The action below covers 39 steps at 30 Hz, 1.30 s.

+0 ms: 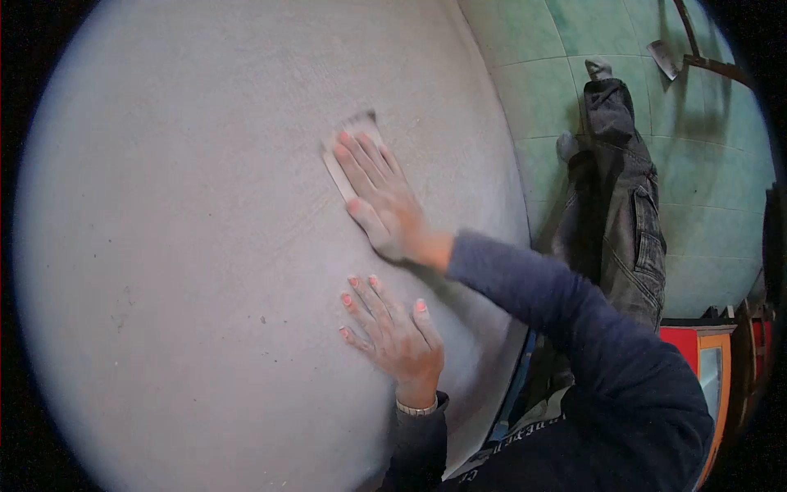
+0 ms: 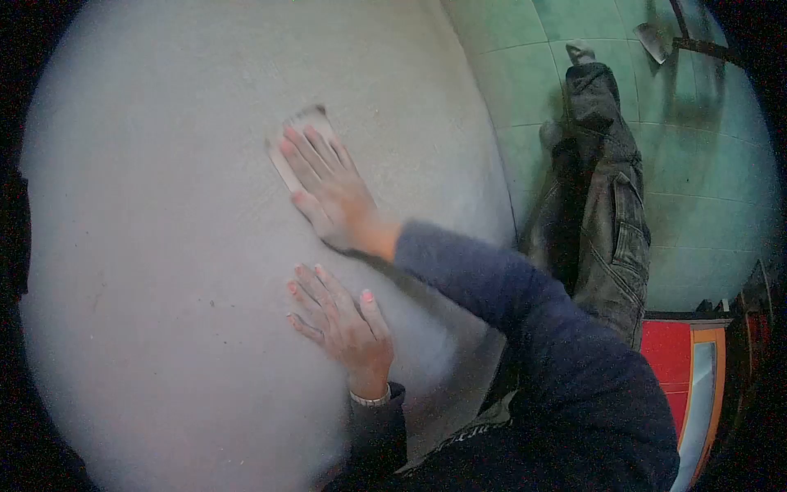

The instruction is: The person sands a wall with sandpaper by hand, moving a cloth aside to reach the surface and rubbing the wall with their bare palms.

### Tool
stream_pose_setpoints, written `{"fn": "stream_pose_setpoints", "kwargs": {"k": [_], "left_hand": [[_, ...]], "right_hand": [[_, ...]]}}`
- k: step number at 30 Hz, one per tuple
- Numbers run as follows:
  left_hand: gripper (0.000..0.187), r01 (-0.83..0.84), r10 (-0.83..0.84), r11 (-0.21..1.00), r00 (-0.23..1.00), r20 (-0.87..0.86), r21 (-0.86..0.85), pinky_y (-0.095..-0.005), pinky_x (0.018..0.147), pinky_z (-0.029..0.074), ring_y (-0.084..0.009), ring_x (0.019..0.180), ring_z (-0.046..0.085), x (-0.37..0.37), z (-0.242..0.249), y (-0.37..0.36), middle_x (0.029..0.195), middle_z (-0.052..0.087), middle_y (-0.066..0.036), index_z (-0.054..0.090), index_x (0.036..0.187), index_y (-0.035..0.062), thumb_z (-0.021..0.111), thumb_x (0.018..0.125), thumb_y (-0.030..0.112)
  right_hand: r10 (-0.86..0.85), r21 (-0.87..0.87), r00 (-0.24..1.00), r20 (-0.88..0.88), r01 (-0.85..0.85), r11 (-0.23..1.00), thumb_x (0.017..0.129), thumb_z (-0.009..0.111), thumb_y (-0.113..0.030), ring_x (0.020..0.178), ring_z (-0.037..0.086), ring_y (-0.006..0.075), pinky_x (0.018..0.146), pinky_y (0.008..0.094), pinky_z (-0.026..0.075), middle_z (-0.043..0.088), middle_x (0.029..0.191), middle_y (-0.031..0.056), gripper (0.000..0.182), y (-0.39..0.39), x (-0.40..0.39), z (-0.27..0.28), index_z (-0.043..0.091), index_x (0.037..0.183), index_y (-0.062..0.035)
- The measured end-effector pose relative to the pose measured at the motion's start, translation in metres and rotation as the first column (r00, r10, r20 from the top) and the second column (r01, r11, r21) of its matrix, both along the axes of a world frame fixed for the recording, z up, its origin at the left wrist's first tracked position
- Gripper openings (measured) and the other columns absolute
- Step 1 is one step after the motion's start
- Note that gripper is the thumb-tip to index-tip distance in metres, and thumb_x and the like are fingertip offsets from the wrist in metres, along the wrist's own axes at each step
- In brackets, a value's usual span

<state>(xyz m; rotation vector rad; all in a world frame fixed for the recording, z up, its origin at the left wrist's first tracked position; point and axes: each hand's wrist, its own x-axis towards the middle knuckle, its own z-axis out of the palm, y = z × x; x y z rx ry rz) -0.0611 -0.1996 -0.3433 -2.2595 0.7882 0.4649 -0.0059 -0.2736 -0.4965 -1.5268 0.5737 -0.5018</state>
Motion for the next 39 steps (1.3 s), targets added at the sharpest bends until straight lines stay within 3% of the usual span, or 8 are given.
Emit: {"fn": "stream_pose_setpoints", "kwargs": {"k": [7, 9, 14, 16, 18, 28, 34, 39], "left_hand": [[0.062, -0.037, 0.033, 0.997, 0.998, -0.057, -0.064, -0.0545, 0.112, -0.005, -0.0393, 0.144, 0.007, -0.009, 0.002, 0.018, 0.154, 0.018, -0.022, 0.026, 0.145, -0.0033, 0.033, 0.097, 0.035], [0.062, -0.053, 0.048, 0.995, 0.997, -0.064, -0.081, -0.0542, 0.112, -0.006, -0.0397, 0.144, 0.007, -0.014, 0.006, 0.02, 0.154, 0.019, -0.022, 0.026, 0.145, -0.0031, 0.033, 0.097, 0.035], [0.063, -0.045, 0.04, 0.996, 0.997, -0.072, -0.076, -0.0544, 0.112, -0.005, -0.0396, 0.144, 0.007, -0.017, 0.01, 0.027, 0.154, 0.018, -0.023, 0.026, 0.145, -0.0031, 0.032, 0.098, 0.038], [0.063, -0.073, 0.065, 0.992, 0.995, -0.073, -0.107, -0.055, 0.112, -0.004, -0.0411, 0.144, 0.006, -0.018, 0.005, 0.037, 0.154, 0.018, -0.023, 0.025, 0.145, -0.0035, 0.031, 0.098, 0.038], [0.064, -0.095, 0.085, 0.989, 0.992, -0.09, -0.113, -0.0555, 0.112, -0.002, -0.0427, 0.143, 0.006, -0.027, 0.007, 0.052, 0.153, 0.018, -0.024, 0.025, 0.145, -0.0039, 0.031, 0.098, 0.039], [0.06, -0.185, 0.106, 0.822, 0.979, -0.173, -0.538, -0.0608, 0.109, 0.012, -0.0525, 0.138, 0.015, -0.016, 0.057, 0.048, 0.15, 0.027, -0.026, 0.03, 0.142, -0.0059, 0.041, 0.097, 0.032], [0.059, -0.161, 0.127, 0.867, 0.987, -0.102, -0.471, -0.0625, 0.109, 0.013, -0.0543, 0.137, 0.014, -0.022, 0.065, 0.065, 0.149, 0.028, -0.027, 0.034, 0.141, -0.0053, 0.042, 0.097, 0.033], [0.057, -0.124, 0.218, 0.645, 0.976, 0.027, -0.754, -0.0628, 0.109, 0.013, -0.0547, 0.137, 0.014, -0.02, 0.117, 0.084, 0.147, 0.032, -0.025, 0.039, 0.139, -0.0038, 0.044, 0.097, 0.035]], "right_hand": [[0.179, 0.158, 0.983, -0.052, -0.168, 0.973, 0.091, 0.047, -0.026, 0.143, 0.014, 0.0386, 0.113, 0.056, 0.011, 0.02, 0.153, 0.0224, 0.065, 0.173, -0.156, 0.021, 0.024, 0.147, -0.0013], [0.116, -0.052, 0.992, 0.046, -0.113, 0.992, 0.091, 0.048, -0.025, 0.142, 0.017, 0.0393, 0.113, 0.0553, 0.011, 0.021, 0.153, 0.0225, 0.067, 0.109, -0.086, 0.0, 0.023, 0.148, -0.002], [-0.079, 0.027, 0.992, 0.095, 0.077, 0.997, 0.087, 0.051, -0.023, 0.14, 0.021, 0.043, 0.112, 0.0577, 0.015, 0.025, 0.151, 0.0239, 0.063, 0.01, 0.011, 0.011, 0.033, 0.143, -0.0015], [0.153, -0.204, 0.979, -0.133, -0.178, 0.963, 0.088, 0.05, -0.022, 0.139, 0.023, 0.0436, 0.111, 0.0586, 0.017, 0.03, 0.148, 0.0243, 0.056, 0.104, -0.059, 0.01, 0.039, 0.138, 0.0], [0.192, 0.028, 0.973, -0.129, -0.19, 0.981, 0.088, 0.049, -0.024, 0.138, 0.025, 0.0405, 0.112, 0.0569, 0.017, 0.034, 0.145, 0.0231, 0.055, 0.209, -0.164, 0.012, 0.041, 0.135, 0.0021], [-0.043, -0.026, 0.996, 0.073, 0.045, 0.999, 0.085, 0.055, -0.025, 0.141, 0.018, 0.04, 0.114, 0.0492, 0.013, 0.024, 0.151, 0.0213, 0.071, 0.024, 0.012, 0.039, 0.026, 0.146, -0.0009], [0.211, 0.136, 0.978, 0.011, -0.21, 0.968, 0.086, 0.052, -0.031, 0.139, 0.017, 0.0474, 0.111, 0.0614, 0.01, 0.021, 0.15, 0.029, 0.075, 0.212, -0.186, 0.039, 0.022, 0.145, 0.0043], [0.017, -0.025, 0.998, 0.063, -0.016, 1.0, 0.09, 0.048, -0.022, 0.145, 0.011, 0.0344, 0.116, 0.0467, 0.007, 0.016, 0.155, 0.0196, 0.07, 0.041, -0.005, 0.055, 0.017, 0.15, -0.0034]]}}
